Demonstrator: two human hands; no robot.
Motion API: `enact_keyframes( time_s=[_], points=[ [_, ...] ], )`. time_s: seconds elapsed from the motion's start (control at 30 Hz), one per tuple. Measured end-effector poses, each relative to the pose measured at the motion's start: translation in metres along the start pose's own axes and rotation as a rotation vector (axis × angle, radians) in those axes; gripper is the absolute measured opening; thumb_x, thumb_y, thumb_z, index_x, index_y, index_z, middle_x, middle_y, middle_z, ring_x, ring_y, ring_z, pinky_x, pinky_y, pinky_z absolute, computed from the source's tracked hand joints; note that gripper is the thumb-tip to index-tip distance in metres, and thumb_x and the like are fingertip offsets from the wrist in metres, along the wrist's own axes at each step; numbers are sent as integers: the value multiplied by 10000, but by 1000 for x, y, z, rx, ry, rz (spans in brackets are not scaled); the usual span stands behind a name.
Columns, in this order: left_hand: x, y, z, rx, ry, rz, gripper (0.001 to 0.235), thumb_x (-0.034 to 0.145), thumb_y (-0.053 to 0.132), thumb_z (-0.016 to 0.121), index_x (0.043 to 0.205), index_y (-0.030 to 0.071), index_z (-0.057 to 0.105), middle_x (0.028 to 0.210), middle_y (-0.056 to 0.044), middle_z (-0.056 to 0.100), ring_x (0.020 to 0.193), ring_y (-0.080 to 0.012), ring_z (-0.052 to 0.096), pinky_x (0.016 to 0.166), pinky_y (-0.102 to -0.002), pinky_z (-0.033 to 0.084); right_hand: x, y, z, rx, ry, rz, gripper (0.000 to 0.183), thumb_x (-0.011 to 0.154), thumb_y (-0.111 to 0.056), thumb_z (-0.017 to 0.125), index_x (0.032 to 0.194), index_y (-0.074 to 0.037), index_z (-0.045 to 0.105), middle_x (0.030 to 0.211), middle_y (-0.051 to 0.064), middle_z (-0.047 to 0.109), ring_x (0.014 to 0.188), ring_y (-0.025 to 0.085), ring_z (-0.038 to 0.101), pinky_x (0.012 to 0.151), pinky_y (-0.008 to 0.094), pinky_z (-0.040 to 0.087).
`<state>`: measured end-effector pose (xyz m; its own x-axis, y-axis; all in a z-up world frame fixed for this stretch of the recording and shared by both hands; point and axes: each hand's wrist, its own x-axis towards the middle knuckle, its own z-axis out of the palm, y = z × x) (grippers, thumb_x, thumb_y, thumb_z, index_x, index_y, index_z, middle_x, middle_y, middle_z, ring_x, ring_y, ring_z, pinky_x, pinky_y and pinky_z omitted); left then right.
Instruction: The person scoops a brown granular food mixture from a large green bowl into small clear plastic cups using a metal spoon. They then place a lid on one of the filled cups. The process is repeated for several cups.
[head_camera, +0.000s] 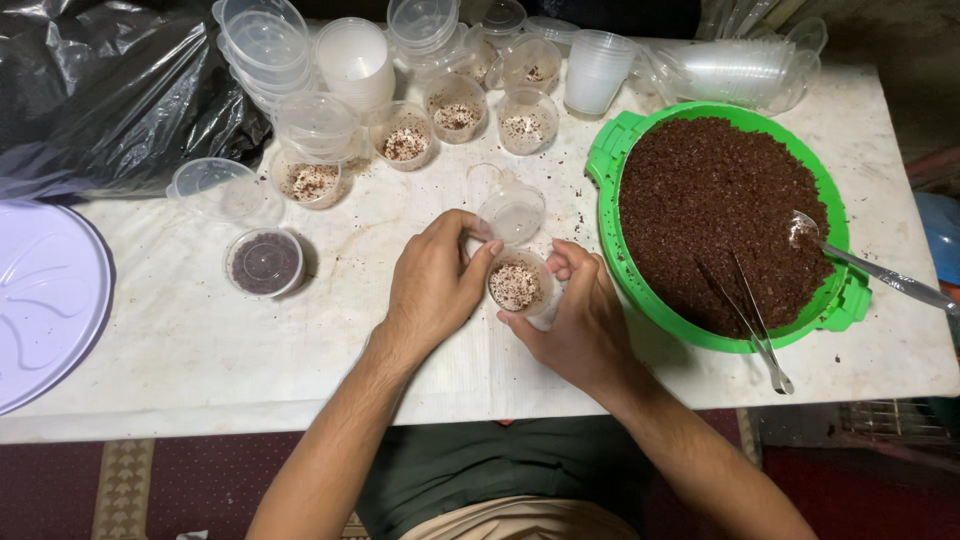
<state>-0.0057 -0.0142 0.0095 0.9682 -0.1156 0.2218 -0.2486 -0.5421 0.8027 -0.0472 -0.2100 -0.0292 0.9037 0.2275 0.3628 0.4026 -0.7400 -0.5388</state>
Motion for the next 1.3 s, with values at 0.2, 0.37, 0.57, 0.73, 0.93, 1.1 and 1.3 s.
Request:
enact_keyframes(
  time_s=[0.2, 0.37, 0.57, 0.73, 0.93, 1.1, 1.3],
  points=[
    [19, -14, 5, -166, 58, -44, 324, 916, 83, 715, 1185, -12, 562, 869, -161, 762, 605, -226, 636, 596, -356, 489, 1, -1, 0, 19, -7, -11, 883, 701, -161, 934, 1346, 67, 375, 1034, 161, 607, 944, 339, 619, 842, 468, 514],
    [29, -21, 7, -16, -41, -131, 391, 915, 162, 723, 1223, 22, 527, 872, -130, 779, 638, -284, 694, 621, -421, 524, 4, -5, -5, -9, -14, -16, 885, 703, -176, 941, 1338, 78, 379, 1015, 165, 611, 933, 342, 627, 832, 467, 520],
    [27, -12, 1, 53, -94, -165, 359, 956, 207, 665, 1230, 7, 547, 829, -135, 774, 646, -298, 730, 611, -460, 559, 3, -7, -2, -40, 2, -20, 887, 696, -203, 948, 1333, 62, 390, 1032, 154, 604, 946, 332, 625, 838, 447, 523],
    [25, -6, -2, 24, -99, -138, 365, 993, 263, 608, 1240, 3, 540, 832, -146, 768, 620, -287, 712, 591, -470, 550, 6, -9, -6, -62, -5, -11, 916, 682, -254, 957, 1335, 47, 391, 1047, 139, 601, 952, 311, 612, 836, 430, 517],
    [24, 1, -5, 19, -82, -98, 443, 985, 269, 613, 1289, -31, 495, 834, -176, 760, 605, -308, 713, 571, -483, 553, 9, -13, -12, -51, -36, 11, 976, 631, -255, 985, 1344, 73, 405, 1044, 159, 591, 939, 323, 603, 819, 445, 497],
    [24, 1, -4, 21, -118, -98, 506, 938, 228, 656, 1330, -40, 483, 860, -163, 769, 621, -311, 719, 580, -468, 561, 8, -8, -9, -50, -49, 25, 941, 674, -287, 962, 1346, 74, 410, 1046, 157, 590, 934, 316, 612, 811, 431, 505],
    [20, 5, -5, 7, -151, -93, 576, 889, 151, 696, 1368, -64, 460, 874, -181, 769, 619, -311, 715, 577, -466, 564, 8, -2, -3, -57, -31, 9, 852, 739, -201, 916, 1350, 71, 387, 1064, 171, 601, 935, 331, 622, 800, 449, 510]
  ],
)
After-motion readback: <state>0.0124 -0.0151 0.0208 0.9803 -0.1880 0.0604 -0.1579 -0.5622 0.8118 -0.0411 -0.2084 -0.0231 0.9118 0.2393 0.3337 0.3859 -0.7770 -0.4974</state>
